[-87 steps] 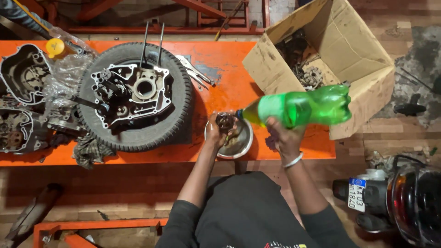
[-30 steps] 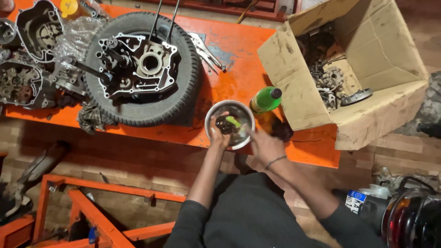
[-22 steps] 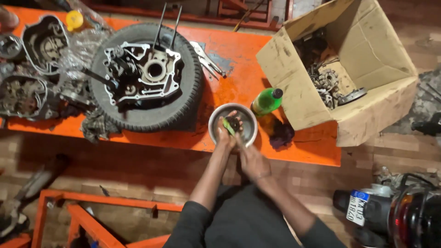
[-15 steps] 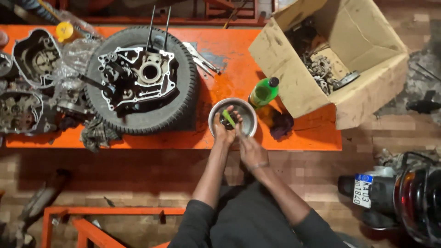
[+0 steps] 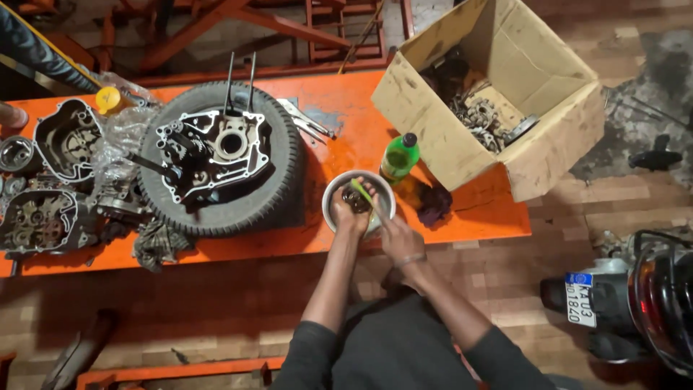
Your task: The person cleans various mechanical parts, including a circular metal disc and a small gear, using a green liquid, a toothbrush, and a cloth. They pour the liquid into a bowl, scrub the parts, and wipe them with a cloth. The person also uses an air gun to blow off debris from the parts.
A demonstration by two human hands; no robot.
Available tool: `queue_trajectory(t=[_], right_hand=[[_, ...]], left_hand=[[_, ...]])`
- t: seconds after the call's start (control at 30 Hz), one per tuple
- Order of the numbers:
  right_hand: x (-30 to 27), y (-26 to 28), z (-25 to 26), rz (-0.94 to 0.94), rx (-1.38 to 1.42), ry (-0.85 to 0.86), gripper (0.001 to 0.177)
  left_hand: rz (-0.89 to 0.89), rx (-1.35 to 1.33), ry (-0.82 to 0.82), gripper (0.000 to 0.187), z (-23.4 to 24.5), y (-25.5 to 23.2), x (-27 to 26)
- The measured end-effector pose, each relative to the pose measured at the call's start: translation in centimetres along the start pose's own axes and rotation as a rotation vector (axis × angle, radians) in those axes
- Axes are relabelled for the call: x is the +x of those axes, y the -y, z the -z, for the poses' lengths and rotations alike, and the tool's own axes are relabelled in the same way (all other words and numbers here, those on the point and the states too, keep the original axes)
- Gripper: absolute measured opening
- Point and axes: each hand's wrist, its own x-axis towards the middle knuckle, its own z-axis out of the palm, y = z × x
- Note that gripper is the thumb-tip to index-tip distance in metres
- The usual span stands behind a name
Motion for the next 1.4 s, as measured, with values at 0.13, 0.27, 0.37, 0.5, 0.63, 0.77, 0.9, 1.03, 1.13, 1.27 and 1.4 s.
queue_trajectory(t=[0.13, 0.27, 0.37, 0.5, 0.63, 0.77, 0.9, 1.03, 1.13, 1.27, 1.4], right_hand=[[-1.0, 0.1, -0.7, -0.043, -0.101, 0.116, 0.069], [0.6, -0.5, -0.1, 0.062, 0.044, -0.057, 0.071], [-0.8, 0.6, 0.7, -0.006, 0.038, 0.020, 0.068], [-1.3, -0.2, -0.2, -0.021, 0.056, 0.040, 0.066], [-0.9, -2.3, -2.6, -0.011, 0.017, -0.043, 0.053], [-2.3, -1.9, -1.5, -0.059, 0.055, 0.170, 0.059], [-2.4, -6.7, -8.0, 0.068, 0.049, -0.095, 0.032], [-3.3, -0.4, 0.2, 0.031, 0.064, 0.154, 0.069], [-0.7, -0.1, 0.1, 0.063, 0.018, 0.135, 0.068], [0.1, -0.8, -1.3, 0.057, 0.036, 0.067, 0.070], [-0.9, 0.1, -0.1, 0.045, 0.031, 0.134, 0.071]], left_hand=[[-0.009, 0.029, 0.009, 0.060, -1.8, -0.9, -0.5], [0.007, 0.020, -0.094, 0.064, -3.2, -0.8, -0.8], [-0.027, -0.072, -0.051, 0.065, -1.5, -1.4, 0.2], [-0.141, 0.007, -0.138, 0.062, -1.6, -1.9, 0.3], [-0.113, 0.036, -0.362, 0.056, -5.6, -1.8, -2.3], [-0.180, -0.094, -0.249, 0.058, -3.2, -1.8, -1.5], [-0.162, -0.022, -0.315, 0.045, -5.6, -1.1, -2.5], [-0.200, -0.025, -0.317, 0.046, -1.4, -1.9, 0.4], [-0.093, -0.001, -0.081, 0.047, -2.9, -0.9, -0.8], [-0.032, 0.056, 0.042, 0.049, -4.8, -0.6, -2.4], [-0.039, -0.028, 0.052, 0.054, -3.4, -1.0, -1.8]])
